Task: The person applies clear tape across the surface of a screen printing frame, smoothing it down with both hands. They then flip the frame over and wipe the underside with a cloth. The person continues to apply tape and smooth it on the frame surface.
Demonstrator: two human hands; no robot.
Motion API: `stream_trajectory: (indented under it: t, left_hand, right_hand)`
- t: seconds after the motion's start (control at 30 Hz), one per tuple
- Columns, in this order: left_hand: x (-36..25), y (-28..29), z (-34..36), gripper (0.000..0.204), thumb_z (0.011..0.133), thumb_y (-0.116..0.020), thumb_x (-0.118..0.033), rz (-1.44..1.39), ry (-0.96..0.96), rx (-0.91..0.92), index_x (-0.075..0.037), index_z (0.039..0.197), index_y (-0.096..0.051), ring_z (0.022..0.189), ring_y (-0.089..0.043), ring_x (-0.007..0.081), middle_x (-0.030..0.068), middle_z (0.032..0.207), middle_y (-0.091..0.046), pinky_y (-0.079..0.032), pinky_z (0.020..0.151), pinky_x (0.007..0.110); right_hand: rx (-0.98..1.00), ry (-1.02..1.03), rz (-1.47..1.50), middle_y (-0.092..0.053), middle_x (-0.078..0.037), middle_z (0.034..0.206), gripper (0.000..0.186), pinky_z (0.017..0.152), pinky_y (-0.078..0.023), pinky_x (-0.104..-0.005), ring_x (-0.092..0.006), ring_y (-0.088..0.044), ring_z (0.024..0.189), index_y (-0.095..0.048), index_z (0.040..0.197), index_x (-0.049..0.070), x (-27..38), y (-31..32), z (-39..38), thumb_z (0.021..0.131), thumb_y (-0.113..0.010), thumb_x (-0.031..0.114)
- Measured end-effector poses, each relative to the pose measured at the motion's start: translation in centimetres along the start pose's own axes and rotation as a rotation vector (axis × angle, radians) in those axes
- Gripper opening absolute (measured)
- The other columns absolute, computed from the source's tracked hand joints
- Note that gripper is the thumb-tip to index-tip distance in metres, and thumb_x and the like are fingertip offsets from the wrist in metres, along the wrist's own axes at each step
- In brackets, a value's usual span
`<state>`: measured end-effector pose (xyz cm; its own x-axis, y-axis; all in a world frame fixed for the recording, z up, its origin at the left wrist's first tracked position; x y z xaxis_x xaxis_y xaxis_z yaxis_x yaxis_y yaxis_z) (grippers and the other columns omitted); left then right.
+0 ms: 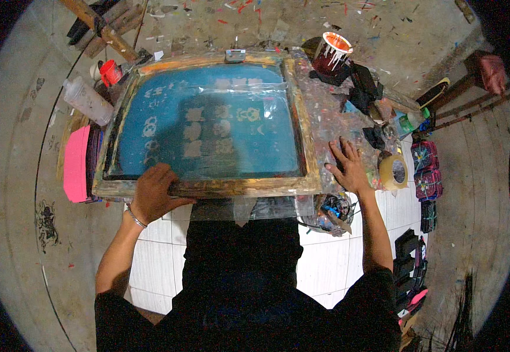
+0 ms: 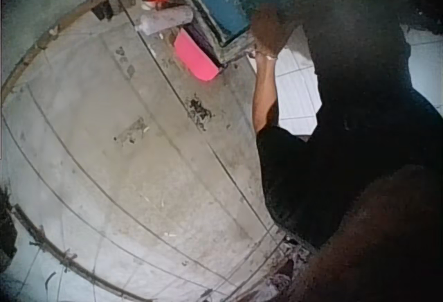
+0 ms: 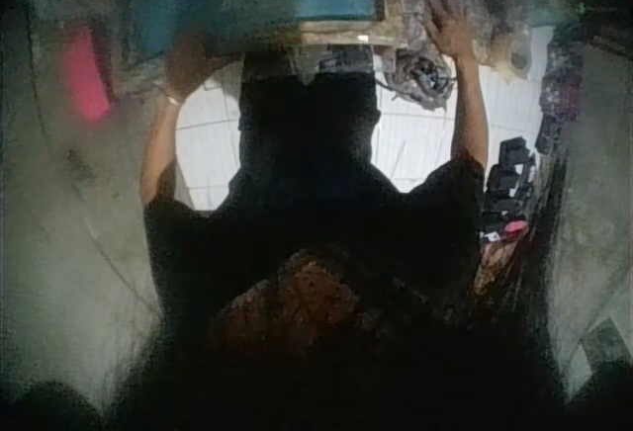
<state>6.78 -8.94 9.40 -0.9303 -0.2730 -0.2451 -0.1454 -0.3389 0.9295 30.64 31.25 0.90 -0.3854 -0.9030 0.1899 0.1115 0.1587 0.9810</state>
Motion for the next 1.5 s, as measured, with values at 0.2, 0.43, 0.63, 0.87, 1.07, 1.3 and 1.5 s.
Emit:
stream_trajectory:
  t: [0.2,0.43,0.63,0.87,1.07,1.3,1.5]
  left_hand:
    - [-0.5,2.7,1.5,0.054,0.055,-0.088,-0.045,0.012,0.023,0.011,-0.005,0.079,-0.061,0.074,-0.057,0.0316,0.0107,0.077,-0.053,-0.048,0.067,0.042]
    - [-0.3,5.2,2.3,0.055,0.054,-0.089,-0.044,-0.028,0.062,-0.041,-0.003,0.079,-0.062,0.071,-0.055,0.0323,0.0112,0.077,-0.053,-0.047,0.065,0.040]
    - [-0.6,4.6,1.6,0.055,0.054,-0.089,-0.045,0.056,0.001,-0.061,-0.003,0.080,-0.063,0.073,-0.055,0.0334,0.0116,0.077,-0.054,-0.047,0.067,0.042]
    - [-0.9,2.3,1.7,0.054,0.054,-0.089,-0.045,0.031,0.034,0.017,-0.005,0.075,-0.059,0.072,-0.054,0.0336,0.0115,0.076,-0.052,-0.046,0.065,0.043]
    - [-0.1,-0.8,0.3,0.055,0.052,-0.091,-0.042,0.032,0.029,0.067,-0.007,0.072,-0.054,0.070,-0.053,0.0341,0.0114,0.071,-0.050,-0.044,0.063,0.044]
    - [1.1,-3.5,-0.9,0.057,0.051,-0.091,-0.043,0.000,0.048,0.087,-0.005,0.080,-0.060,0.083,-0.058,0.0378,0.0159,0.083,-0.057,-0.049,0.077,0.046]
    - [1.4,-4.8,-1.2,0.056,0.053,-0.090,-0.046,0.044,0.099,0.126,-0.006,0.078,-0.060,0.082,-0.058,0.0372,0.0141,0.082,-0.057,-0.048,0.073,0.046]
  right_hand:
    - [-0.012,0.023,0.002,-0.028,-0.020,0.156,0.067,0.114,-0.018,-0.0619,-0.0445,-0.027,0.142,-0.042,0.147,0.024,0.6,0.3,-1.6,0.089,-0.059,0.053]
    - [-0.001,0.039,0.022,-0.030,-0.021,0.154,0.065,0.114,-0.022,-0.0595,-0.0450,-0.027,0.141,-0.046,0.144,0.021,1.4,0.3,-3.6,0.089,-0.059,0.053]
    - [0.003,0.001,0.029,-0.028,-0.020,0.155,0.066,0.115,-0.019,-0.0580,-0.0441,-0.025,0.142,-0.043,0.147,0.022,1.4,0.2,-2.9,0.089,-0.060,0.050]
    - [0.000,-0.034,-0.015,-0.028,-0.019,0.156,0.065,0.117,-0.017,-0.0561,-0.0416,-0.025,0.143,-0.040,0.148,0.023,-0.3,-0.5,-0.1,0.092,-0.058,0.049]
    - [-0.005,-0.025,-0.037,-0.029,-0.019,0.156,0.066,0.116,-0.018,-0.0564,-0.0405,-0.026,0.143,-0.042,0.147,0.025,-1.5,-0.2,2.1,0.091,-0.053,0.057]
    - [0.019,-0.063,0.008,-0.027,-0.016,0.158,0.065,0.116,-0.020,-0.0557,-0.0407,-0.026,0.143,-0.044,0.146,0.024,-2.2,0.1,2.9,0.091,-0.054,0.057]
    - [0.017,-0.067,-0.003,-0.027,-0.016,0.157,0.064,0.116,-0.021,-0.0551,-0.0405,-0.027,0.143,-0.044,0.146,0.020,-2.4,0.4,3.1,0.092,-0.056,0.054]
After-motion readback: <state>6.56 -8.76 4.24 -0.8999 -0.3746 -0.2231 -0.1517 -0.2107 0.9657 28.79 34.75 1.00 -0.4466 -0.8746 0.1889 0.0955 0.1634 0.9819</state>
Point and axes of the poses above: each hand's wrist, its own z-axis towards the middle knuckle, its own y-axis out of the back of the hand, x = y × z, the point moved 8 cm from there along z, towards the middle knuckle
